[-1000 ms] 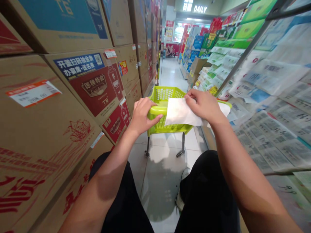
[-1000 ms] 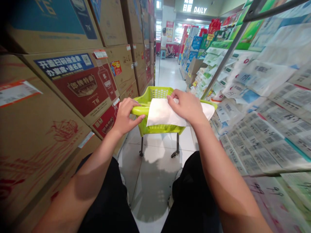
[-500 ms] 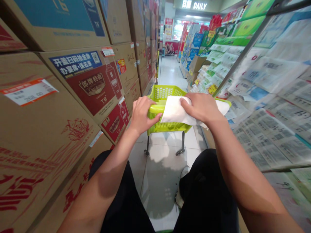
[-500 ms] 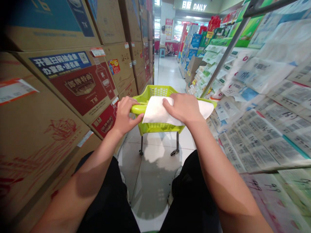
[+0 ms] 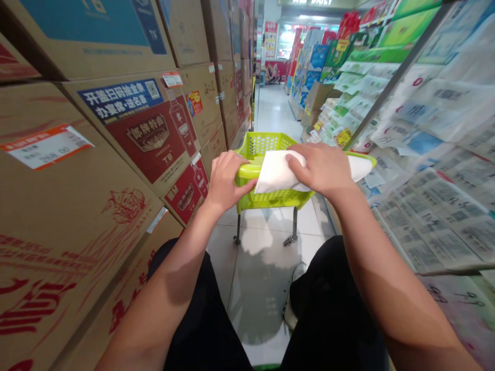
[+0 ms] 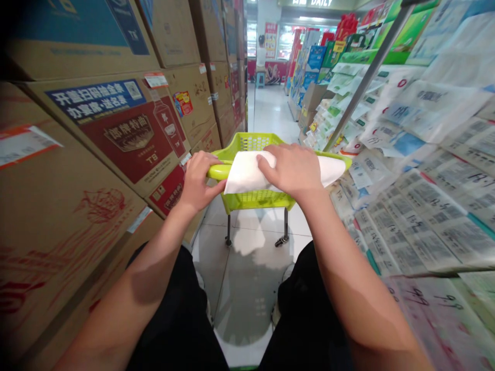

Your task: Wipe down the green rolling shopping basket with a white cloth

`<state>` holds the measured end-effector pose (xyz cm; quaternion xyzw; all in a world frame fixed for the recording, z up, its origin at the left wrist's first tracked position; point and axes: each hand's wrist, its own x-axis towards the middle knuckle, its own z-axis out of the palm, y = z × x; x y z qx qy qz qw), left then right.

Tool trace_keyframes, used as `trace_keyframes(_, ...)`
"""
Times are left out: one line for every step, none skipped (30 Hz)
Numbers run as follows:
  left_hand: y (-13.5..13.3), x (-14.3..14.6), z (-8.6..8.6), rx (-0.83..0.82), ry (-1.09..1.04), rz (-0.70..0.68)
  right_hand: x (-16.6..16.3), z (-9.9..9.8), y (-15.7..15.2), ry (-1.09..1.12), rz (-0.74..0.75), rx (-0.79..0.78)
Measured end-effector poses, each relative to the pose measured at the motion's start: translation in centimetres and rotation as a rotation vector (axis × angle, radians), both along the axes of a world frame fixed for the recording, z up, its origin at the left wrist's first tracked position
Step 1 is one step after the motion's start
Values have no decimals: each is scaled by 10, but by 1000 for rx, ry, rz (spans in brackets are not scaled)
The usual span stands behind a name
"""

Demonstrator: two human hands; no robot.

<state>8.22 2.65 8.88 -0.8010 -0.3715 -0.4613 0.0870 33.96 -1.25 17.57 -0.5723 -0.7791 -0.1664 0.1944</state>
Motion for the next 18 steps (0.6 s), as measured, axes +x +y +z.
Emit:
trace_keyframes(0, 0, 0, -8, 1, 2, 0, -4, -3, -2, 7, 36)
trace_keyframes(-1, 0, 0, -15, 1, 4, 1, -8, -6, 0, 12, 71)
trace_keyframes(-1, -1, 0, -18, 0, 4, 1, -13, -9, 6, 16, 101)
trace_keyframes(-1, -1, 0, -19, -1, 4, 1, -18, -12, 14, 19, 127)
trace_keyframes(-1, -1, 0, -17, -3, 4, 0, -24, -15, 24, 21, 151)
trace_keyframes(-1, -1, 0, -14, -3, 3, 0, -29, -19, 36, 20, 173)
trace_keyframes(0, -1, 0, -10, -5, 2, -1, -35, -23, 48, 18, 195)
trace_keyframes(0, -2, 0, -6, -6, 1, -1, -40, -26, 60, 16, 215)
trace_keyframes(1, -1, 0, 0, -5, -1, -2, -44, -30, 70, 15, 228)
trace_keyframes(1, -1, 0, 4, -3, -4, -2, -47, -33, 78, 15, 234)
trace_keyframes(1, 0, 0, 8, -2, -6, -1, -49, -35, 83, 17, 233)
trace_keyframes(1, 1, 0, 10, -1, -6, 0, -49, -36, 86, 20, 224)
trace_keyframes(0, 2, 0, 8, -2, -5, 1, -47, -37, 86, 23, 212)
trace_keyframes(-1, 3, 0, 4, -5, -2, 3, -44, -37, 84, 26, 196)
trace_keyframes(-1, 3, 1, -1, -8, -3, 5, -39, -37, 81, 31, 178)
trace_keyframes(-2, 4, 1, -5, -12, -11, 7, -34, -36, 77, 37, 157)
trace_keyframes(-3, 5, 2, -5, -16, -27, 8, -28, -35, 71, 45, 133)
trace_keyframes(-3, 5, 4, -5, -19, -50, 10, -22, -33, 65, 50, 111)
